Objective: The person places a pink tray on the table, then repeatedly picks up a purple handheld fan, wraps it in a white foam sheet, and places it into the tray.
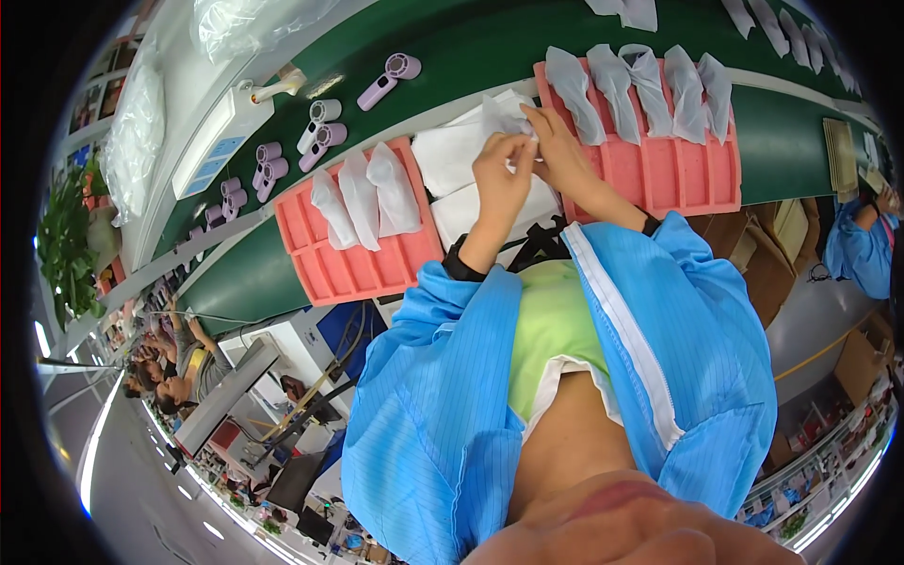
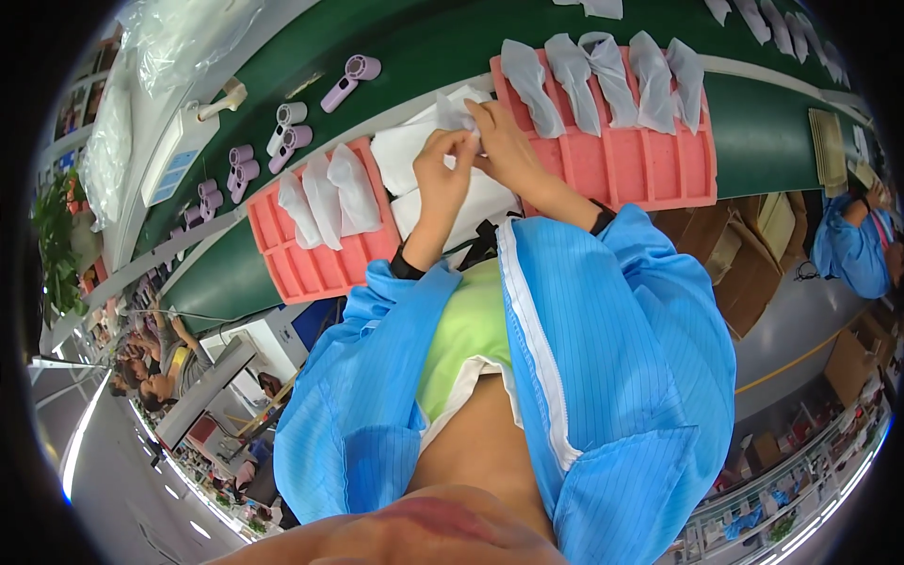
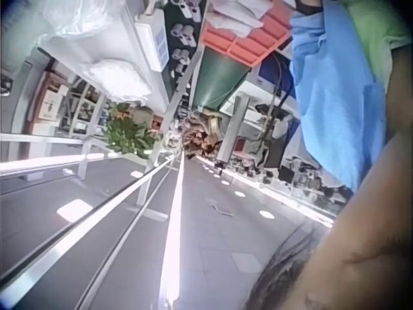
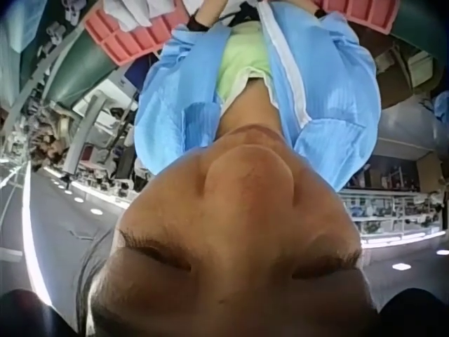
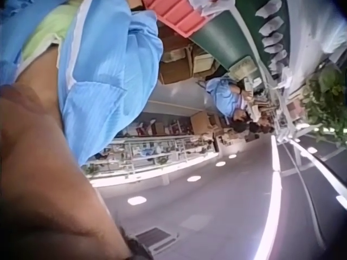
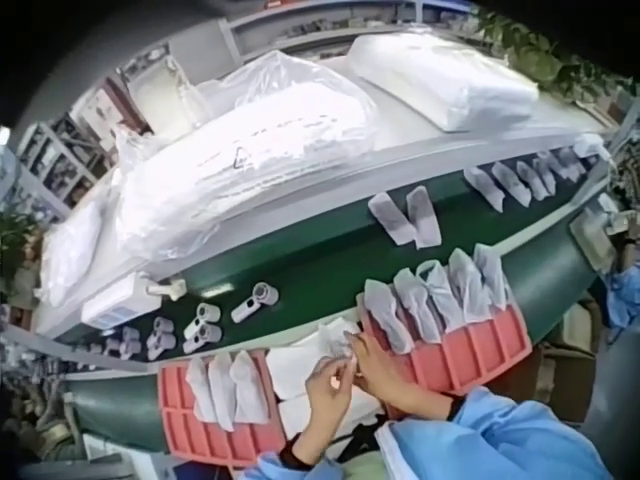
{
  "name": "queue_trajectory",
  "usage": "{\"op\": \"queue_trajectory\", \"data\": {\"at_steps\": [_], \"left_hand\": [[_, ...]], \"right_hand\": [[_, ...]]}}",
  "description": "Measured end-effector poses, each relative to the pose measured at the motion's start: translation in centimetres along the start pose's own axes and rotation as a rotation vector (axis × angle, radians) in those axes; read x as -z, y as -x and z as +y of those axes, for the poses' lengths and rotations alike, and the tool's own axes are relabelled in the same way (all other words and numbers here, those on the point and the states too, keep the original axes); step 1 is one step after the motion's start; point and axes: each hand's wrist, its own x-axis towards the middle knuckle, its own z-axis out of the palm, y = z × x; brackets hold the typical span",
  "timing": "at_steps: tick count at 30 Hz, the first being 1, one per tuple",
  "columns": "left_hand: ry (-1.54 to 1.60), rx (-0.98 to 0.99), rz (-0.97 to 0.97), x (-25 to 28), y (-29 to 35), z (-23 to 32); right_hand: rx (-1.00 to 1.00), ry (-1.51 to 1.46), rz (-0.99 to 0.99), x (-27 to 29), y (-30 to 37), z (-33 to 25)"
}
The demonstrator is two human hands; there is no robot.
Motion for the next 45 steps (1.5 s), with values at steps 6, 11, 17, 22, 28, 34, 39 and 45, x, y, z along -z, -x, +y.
{"op": "queue_trajectory", "data": {"at_steps": [6,11,17,22,28,34,39,45], "left_hand": [[-0.303,-0.377,0.011,-0.9,1.7,-0.2],[-0.365,-0.196,0.035,-0.2,-0.2,1.9],[0.003,-0.152,-0.250,3.6,-3.2,1.6],[0.361,-0.132,-0.219,3.4,-2.4,3.7],[-0.148,-0.305,0.315,1.1,-2.6,4.1],[-0.481,-0.437,0.278,4.0,-3.6,3.4],[-0.066,0.064,0.348,8.0,-6.2,-8.7],[-0.315,0.040,0.188,1.3,-2.9,-9.3]], "right_hand": [[-0.126,-0.054,0.042,0.4,-0.4,1.5],[-0.337,-0.172,0.129,0.7,-0.5,0.5],[-0.258,-0.675,-0.059,3.9,0.3,-1.8],[-0.102,-0.318,-0.083,3.5,0.2,-0.6],[-0.177,0.086,0.037,2.7,-1.2,-2.4],[-0.240,-0.168,-0.155,2.0,-1.4,-1.2],[-0.354,-0.362,-0.523,-0.2,-3.8,3.1],[-0.442,0.375,-0.078,-0.2,-17.4,15.7]]}}
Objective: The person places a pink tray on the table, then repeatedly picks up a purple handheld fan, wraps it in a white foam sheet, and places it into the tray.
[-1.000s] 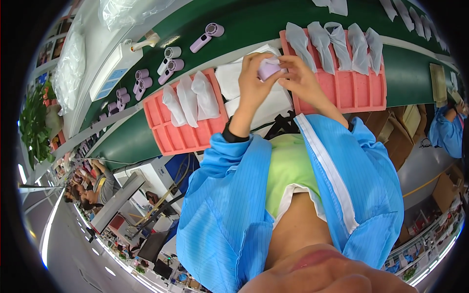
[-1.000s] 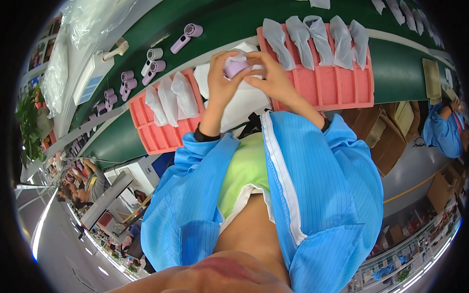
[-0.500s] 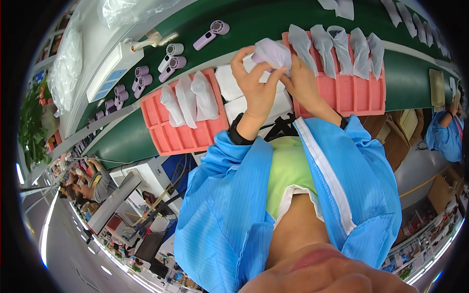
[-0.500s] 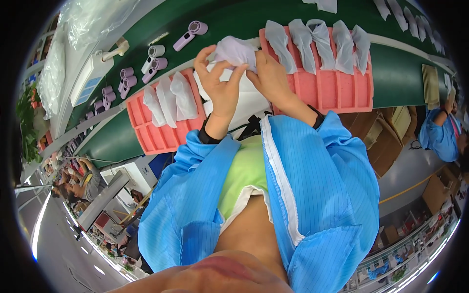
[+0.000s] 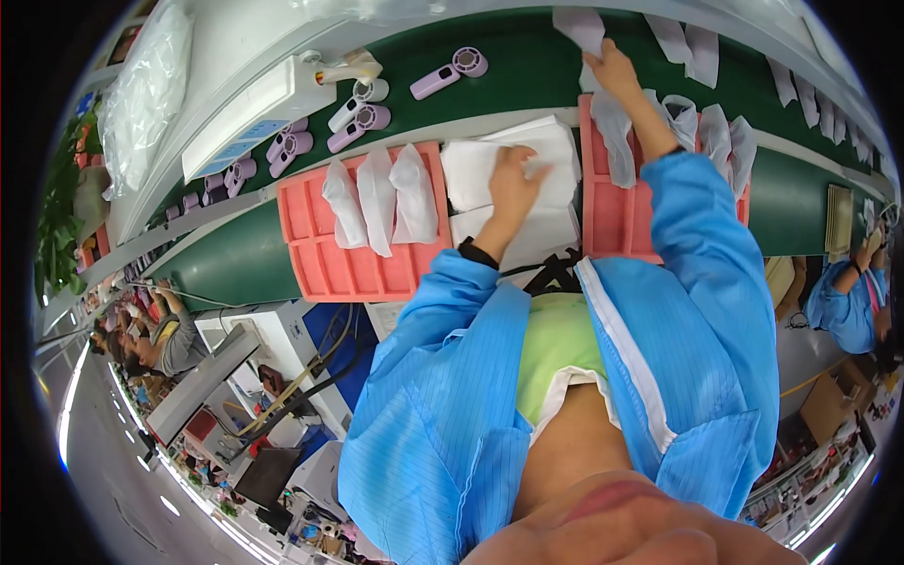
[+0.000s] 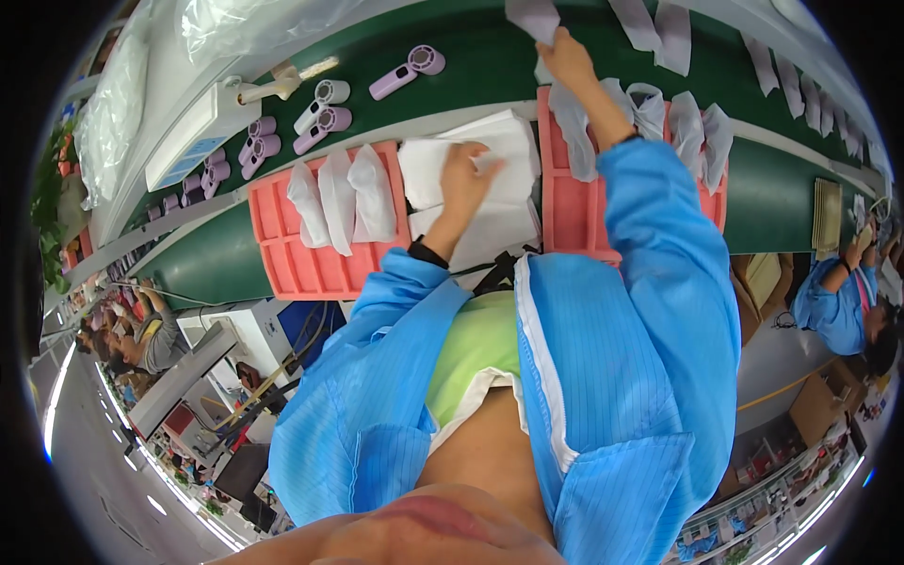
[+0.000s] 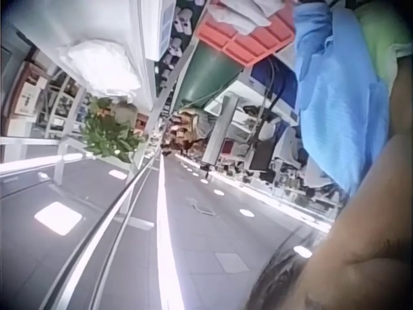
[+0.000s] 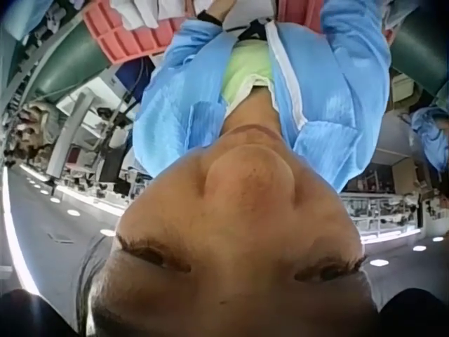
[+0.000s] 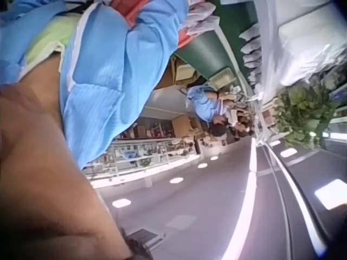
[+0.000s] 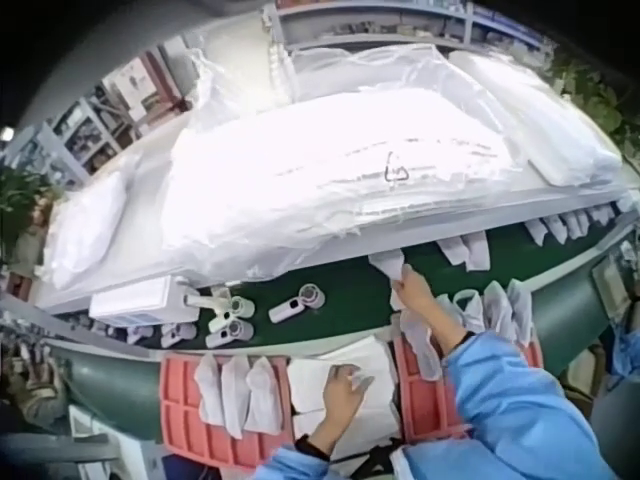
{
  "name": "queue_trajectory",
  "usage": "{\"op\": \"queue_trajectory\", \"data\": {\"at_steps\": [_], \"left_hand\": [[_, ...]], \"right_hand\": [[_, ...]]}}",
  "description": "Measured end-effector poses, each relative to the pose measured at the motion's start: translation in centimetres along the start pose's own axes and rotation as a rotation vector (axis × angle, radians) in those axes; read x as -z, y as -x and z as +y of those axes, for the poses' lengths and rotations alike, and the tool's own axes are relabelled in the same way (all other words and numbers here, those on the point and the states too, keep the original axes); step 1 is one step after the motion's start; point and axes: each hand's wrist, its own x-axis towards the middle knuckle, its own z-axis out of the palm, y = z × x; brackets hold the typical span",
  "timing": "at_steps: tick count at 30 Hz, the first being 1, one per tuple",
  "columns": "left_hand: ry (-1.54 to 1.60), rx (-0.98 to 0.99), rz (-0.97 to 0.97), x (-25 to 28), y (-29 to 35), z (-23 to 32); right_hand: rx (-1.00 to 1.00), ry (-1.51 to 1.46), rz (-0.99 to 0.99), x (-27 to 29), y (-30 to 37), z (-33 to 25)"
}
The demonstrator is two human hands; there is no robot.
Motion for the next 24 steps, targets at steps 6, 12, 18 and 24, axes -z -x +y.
{"op": "queue_trajectory", "data": {"at_steps": [6,12,18,24], "left_hand": [[-0.366,-0.176,-0.036,-1.2,1.9,-0.3],[-0.453,-0.168,-0.048,-3.3,1.1,-0.3],[-0.272,-0.058,-0.061,-2.4,1.4,-2.2],[0.138,0.121,-0.099,-1.8,0.3,-2.8]], "right_hand": [[0.605,0.014,0.178,-6.8,-1.8,-6.7],[0.308,-0.384,-0.223,-14.2,-2.8,-10.8],[0.235,-0.500,-0.162,-6.8,1.6,-10.7],[0.307,-0.549,-0.030,8.4,13.1,-2.4]]}}
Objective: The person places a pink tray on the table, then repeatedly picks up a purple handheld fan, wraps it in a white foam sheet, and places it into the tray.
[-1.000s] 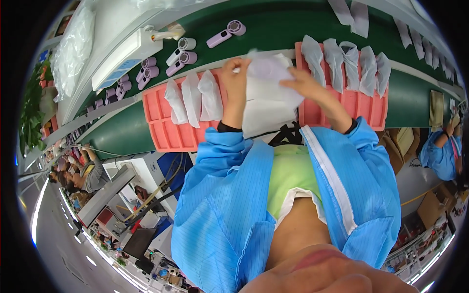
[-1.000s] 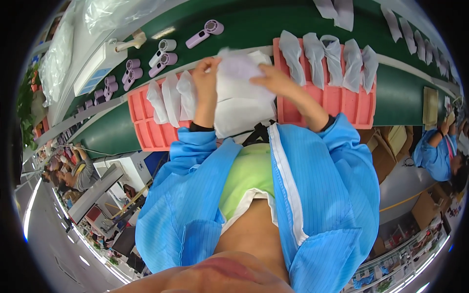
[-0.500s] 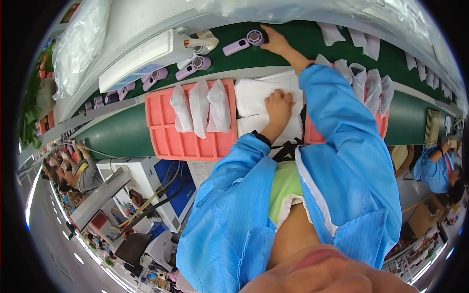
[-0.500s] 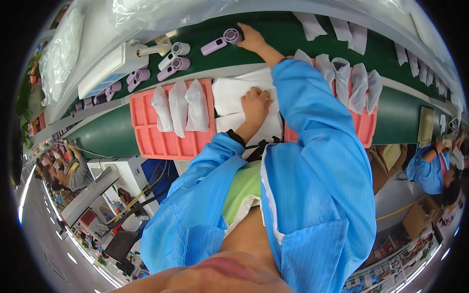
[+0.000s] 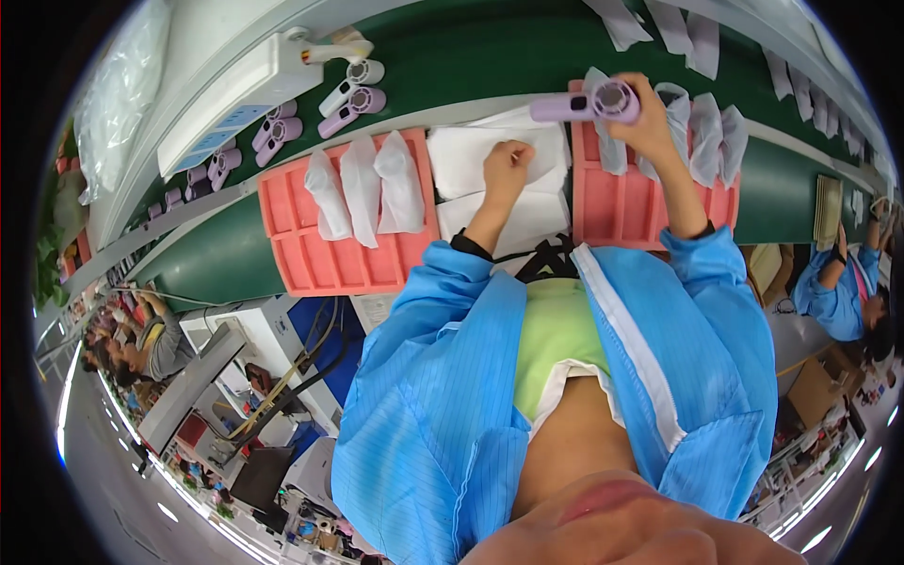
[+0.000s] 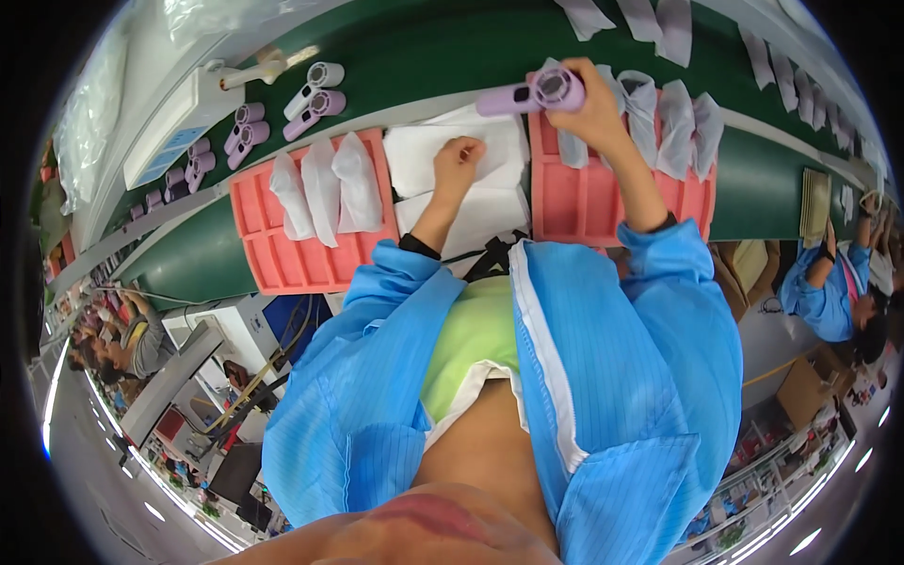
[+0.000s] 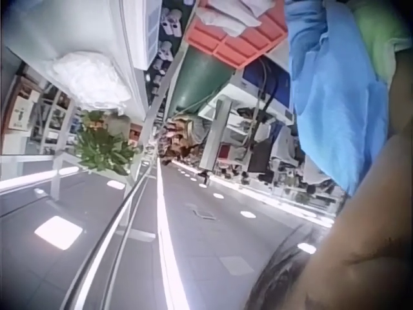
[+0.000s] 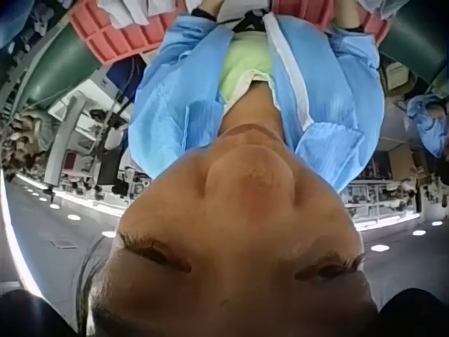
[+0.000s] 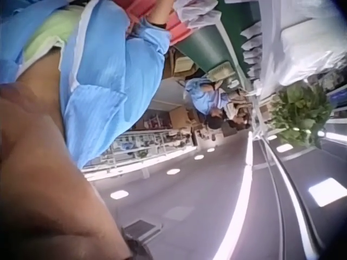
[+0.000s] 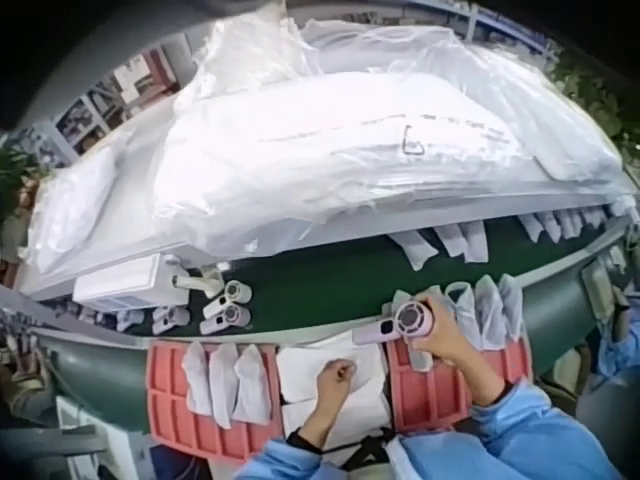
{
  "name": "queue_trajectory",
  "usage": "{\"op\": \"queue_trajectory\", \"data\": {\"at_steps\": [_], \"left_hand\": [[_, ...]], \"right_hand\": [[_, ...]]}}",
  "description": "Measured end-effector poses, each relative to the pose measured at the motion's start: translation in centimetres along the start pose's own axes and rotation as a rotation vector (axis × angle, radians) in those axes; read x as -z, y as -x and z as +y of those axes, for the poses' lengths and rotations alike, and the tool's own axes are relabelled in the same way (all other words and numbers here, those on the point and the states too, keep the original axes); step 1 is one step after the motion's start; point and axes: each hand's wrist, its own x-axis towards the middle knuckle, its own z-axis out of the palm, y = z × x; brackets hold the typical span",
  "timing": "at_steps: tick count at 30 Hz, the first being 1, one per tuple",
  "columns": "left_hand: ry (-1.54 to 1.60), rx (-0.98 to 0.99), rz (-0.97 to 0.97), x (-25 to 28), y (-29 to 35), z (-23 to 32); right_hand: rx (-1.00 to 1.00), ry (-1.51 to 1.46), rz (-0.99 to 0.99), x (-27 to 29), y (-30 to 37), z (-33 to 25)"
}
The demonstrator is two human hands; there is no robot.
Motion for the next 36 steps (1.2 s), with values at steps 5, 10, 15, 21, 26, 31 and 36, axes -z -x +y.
{"op": "queue_trajectory", "data": {"at_steps": [5,10,15,21,26,31,36], "left_hand": [[0.062,-0.007,-0.021,0.5,-0.2,1.3],[0.133,-0.036,0.110,2.3,0.8,-0.8],[0.449,0.013,-0.008,0.0,2.1,1.4],[0.602,0.135,-0.004,3.0,3.6,5.7],[0.759,0.242,0.042,2.8,2.3,6.1],[0.850,0.150,-0.059,2.2,2.7,9.3],[0.895,0.164,-0.035,3.0,3.3,11.2]], "right_hand": [[-0.080,0.004,-0.030,0.1,5.9,-1.2],[0.020,0.011,-0.033,-4.3,7.7,-0.8],[0.129,0.126,-0.034,-6.6,8.5,-0.5],[0.208,0.275,0.035,-6.7,6.8,-2.4],[0.112,0.145,-0.016,-6.1,8.4,-3.5],[0.172,0.311,-0.015,-6.5,8.9,-3.6],[0.209,0.386,-0.035,-7.2,7.8,-4.7]]}}
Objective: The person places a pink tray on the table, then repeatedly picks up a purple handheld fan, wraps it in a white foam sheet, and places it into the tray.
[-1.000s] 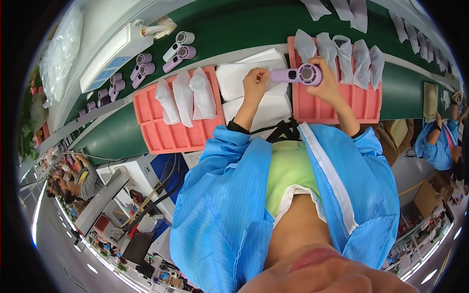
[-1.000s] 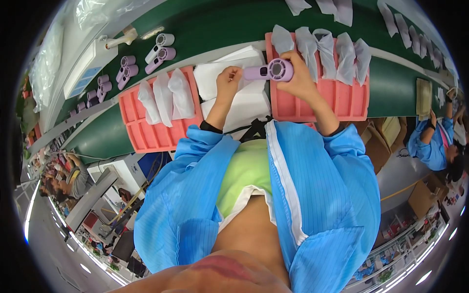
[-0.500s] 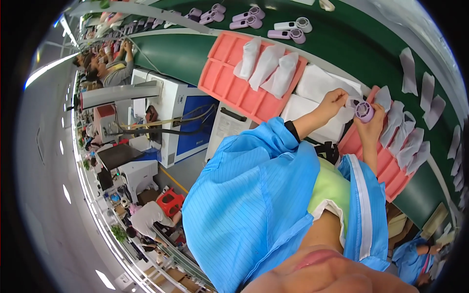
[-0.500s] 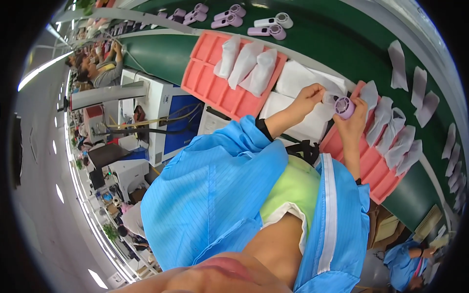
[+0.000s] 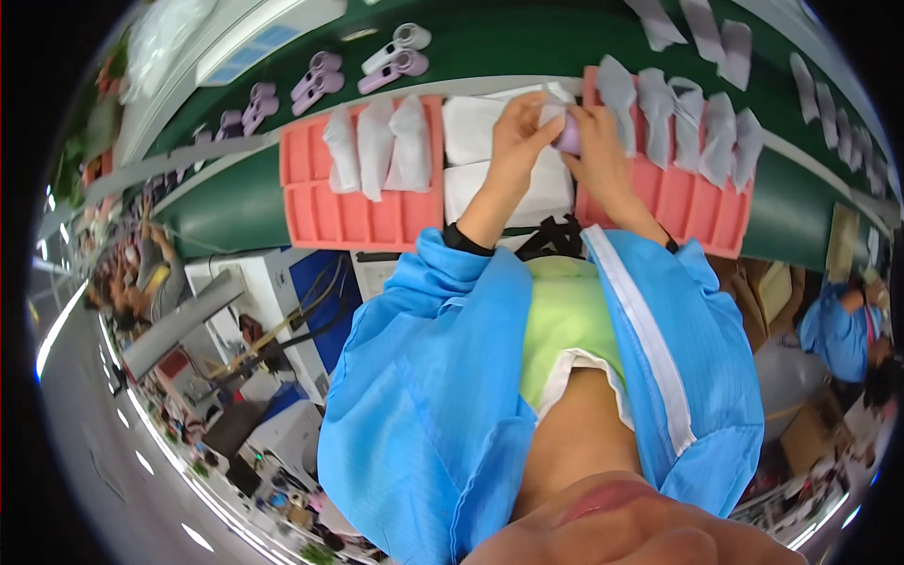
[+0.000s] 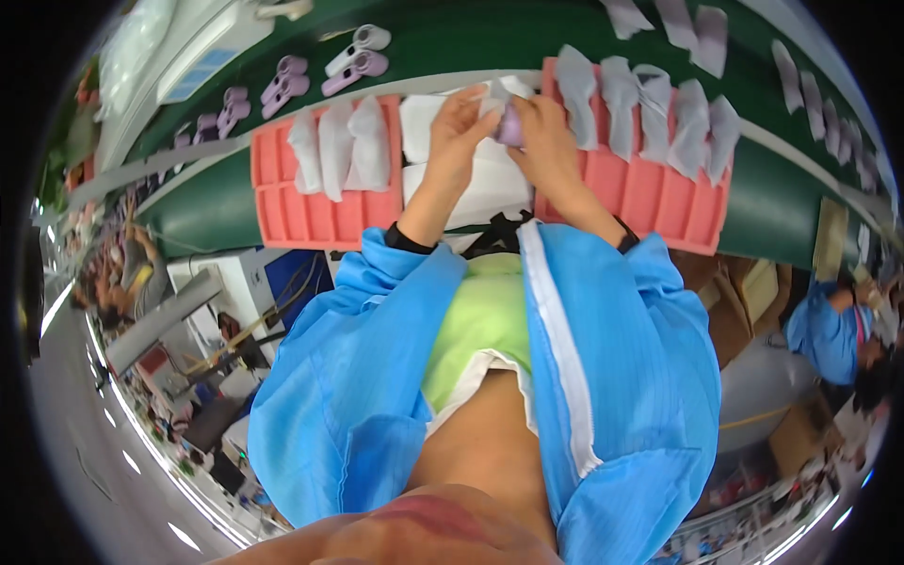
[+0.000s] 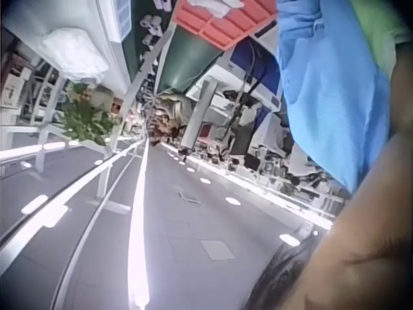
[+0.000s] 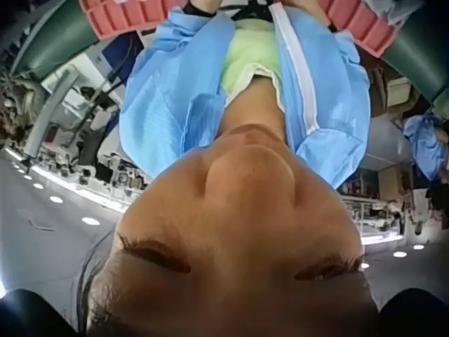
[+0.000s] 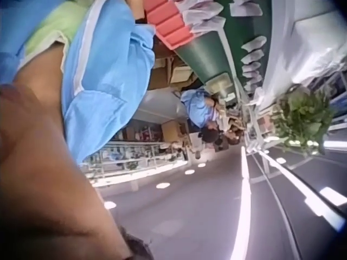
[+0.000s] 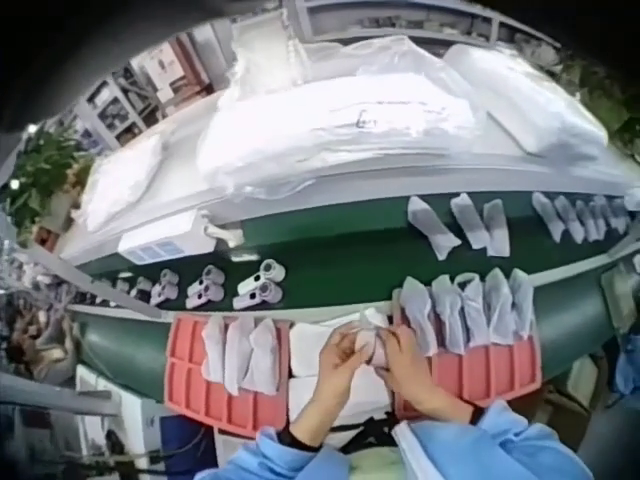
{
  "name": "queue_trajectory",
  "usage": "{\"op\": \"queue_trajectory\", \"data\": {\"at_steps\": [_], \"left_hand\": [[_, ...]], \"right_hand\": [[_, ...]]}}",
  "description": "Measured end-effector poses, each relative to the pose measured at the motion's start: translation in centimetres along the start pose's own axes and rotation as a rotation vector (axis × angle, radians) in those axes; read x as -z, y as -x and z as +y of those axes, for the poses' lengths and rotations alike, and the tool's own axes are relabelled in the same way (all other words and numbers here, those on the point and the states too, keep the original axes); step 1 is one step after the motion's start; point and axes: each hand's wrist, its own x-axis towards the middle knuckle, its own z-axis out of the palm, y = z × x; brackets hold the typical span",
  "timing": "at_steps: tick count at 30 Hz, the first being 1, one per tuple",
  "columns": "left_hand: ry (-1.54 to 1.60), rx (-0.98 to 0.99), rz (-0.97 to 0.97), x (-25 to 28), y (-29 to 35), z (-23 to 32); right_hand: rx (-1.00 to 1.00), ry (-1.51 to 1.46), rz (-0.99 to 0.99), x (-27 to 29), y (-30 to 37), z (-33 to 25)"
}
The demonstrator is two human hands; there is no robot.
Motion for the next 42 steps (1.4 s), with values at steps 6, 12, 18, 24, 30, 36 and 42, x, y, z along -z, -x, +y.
{"op": "queue_trajectory", "data": {"at_steps": [6,12,18,24,30,36,42], "left_hand": [[-0.980,-0.641,-0.123,-2.6,2.4,0.3],[-1.106,-0.871,-0.247,-2.1,4.1,-0.6],[-1.142,-0.632,-0.089,-2.9,1.8,0.6],[-0.821,-0.365,-0.237,-0.2,-0.8,3.7],[-0.572,-0.391,-0.231,-0.8,0.6,4.8],[-0.628,-0.665,0.018,-3.8,1.0,3.3],[-1.014,-0.610,0.047,0.4,0.1,4.7]], "right_hand": [[-0.067,-0.198,0.023,-0.3,-0.1,1.6],[-0.120,-0.195,0.188,-0.5,-0.5,2.3],[-0.404,-0.448,0.158,0.1,0.2,0.5],[-0.075,-0.461,0.115,3.6,0.4,0.3],[-0.121,-0.416,-0.107,2.5,1.0,2.7],[-0.219,0.002,0.057,3.2,-1.0,-0.8],[-0.402,-0.132,-0.173,2.8,-0.9,-0.4]]}}
